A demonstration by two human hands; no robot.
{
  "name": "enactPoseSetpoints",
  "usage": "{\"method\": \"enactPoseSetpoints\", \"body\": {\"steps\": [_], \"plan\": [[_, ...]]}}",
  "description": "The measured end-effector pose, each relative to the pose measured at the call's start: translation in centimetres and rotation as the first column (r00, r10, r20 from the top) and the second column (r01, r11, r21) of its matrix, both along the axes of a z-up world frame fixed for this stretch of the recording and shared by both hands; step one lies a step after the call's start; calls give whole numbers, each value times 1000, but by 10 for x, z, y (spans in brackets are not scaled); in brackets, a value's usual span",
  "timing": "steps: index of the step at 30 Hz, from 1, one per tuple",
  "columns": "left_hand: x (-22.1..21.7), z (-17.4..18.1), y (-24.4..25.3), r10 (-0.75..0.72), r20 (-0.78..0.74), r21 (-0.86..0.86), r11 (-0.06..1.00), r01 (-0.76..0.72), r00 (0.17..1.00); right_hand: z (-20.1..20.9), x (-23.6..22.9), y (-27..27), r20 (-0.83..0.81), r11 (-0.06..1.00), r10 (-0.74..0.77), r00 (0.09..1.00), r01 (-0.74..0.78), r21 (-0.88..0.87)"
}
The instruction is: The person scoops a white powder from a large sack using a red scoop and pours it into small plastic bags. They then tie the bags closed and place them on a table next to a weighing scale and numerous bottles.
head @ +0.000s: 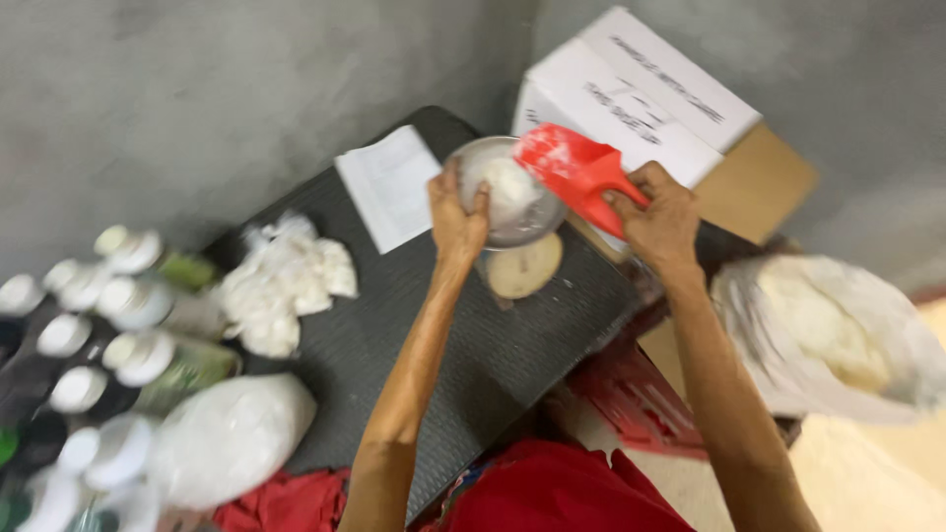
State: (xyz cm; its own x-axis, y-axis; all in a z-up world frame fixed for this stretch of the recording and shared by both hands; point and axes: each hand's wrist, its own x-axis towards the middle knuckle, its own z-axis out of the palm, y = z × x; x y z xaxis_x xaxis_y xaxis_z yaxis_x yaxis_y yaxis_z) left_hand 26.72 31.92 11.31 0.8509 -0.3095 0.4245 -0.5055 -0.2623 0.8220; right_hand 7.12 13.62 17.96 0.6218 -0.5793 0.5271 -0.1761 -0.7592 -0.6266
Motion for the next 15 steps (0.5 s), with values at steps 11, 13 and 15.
{"method": "enactPoseSetpoints", "body": {"steps": [11, 13, 15], "plan": [[-94, 23, -22, -58, 395, -52, 995, 85, 917, -14, -192, -29, 212, 911, -208, 955, 110, 397], [-110, 24, -28, -91, 414, -56, 991, 125, 906, -9, -241, -32, 127, 908, -324, 937, 270, 321], [-128, 19, -36, -153, 369, -73, 978, 193, 917, -6, -283, -40, 116, 891, -384, 916, 334, 308]]}}
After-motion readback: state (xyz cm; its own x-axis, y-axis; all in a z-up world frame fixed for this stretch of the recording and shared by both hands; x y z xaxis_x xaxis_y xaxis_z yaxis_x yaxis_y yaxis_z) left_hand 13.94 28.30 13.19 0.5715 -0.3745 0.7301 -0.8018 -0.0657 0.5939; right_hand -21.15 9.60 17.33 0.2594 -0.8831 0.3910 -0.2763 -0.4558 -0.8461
